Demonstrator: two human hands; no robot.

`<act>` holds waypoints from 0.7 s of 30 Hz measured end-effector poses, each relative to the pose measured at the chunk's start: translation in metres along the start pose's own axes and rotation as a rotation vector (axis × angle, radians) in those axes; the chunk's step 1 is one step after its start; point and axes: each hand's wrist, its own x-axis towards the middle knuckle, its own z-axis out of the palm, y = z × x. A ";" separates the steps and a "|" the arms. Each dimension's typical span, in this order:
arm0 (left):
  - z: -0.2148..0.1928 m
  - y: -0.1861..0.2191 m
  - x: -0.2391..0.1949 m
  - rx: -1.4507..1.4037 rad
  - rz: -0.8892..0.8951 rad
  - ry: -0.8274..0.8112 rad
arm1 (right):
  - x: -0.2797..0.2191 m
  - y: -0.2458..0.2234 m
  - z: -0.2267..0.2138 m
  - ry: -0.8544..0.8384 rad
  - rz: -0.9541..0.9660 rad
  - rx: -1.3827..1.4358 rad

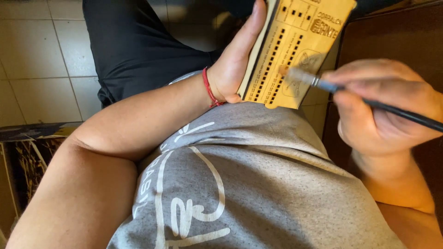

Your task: Applying a white liquid coating to a laser-cut wooden object using a paintbrush at a workbench.

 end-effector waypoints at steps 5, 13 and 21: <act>-0.007 -0.001 0.000 -0.022 0.046 -0.024 | 0.000 -0.006 -0.002 -0.207 0.101 0.077; -0.013 -0.004 -0.001 -0.054 0.016 -0.114 | 0.008 -0.034 0.001 -0.306 0.080 -0.081; 0.007 0.003 -0.003 0.060 -0.012 0.015 | 0.001 -0.024 -0.011 -0.150 0.031 -0.040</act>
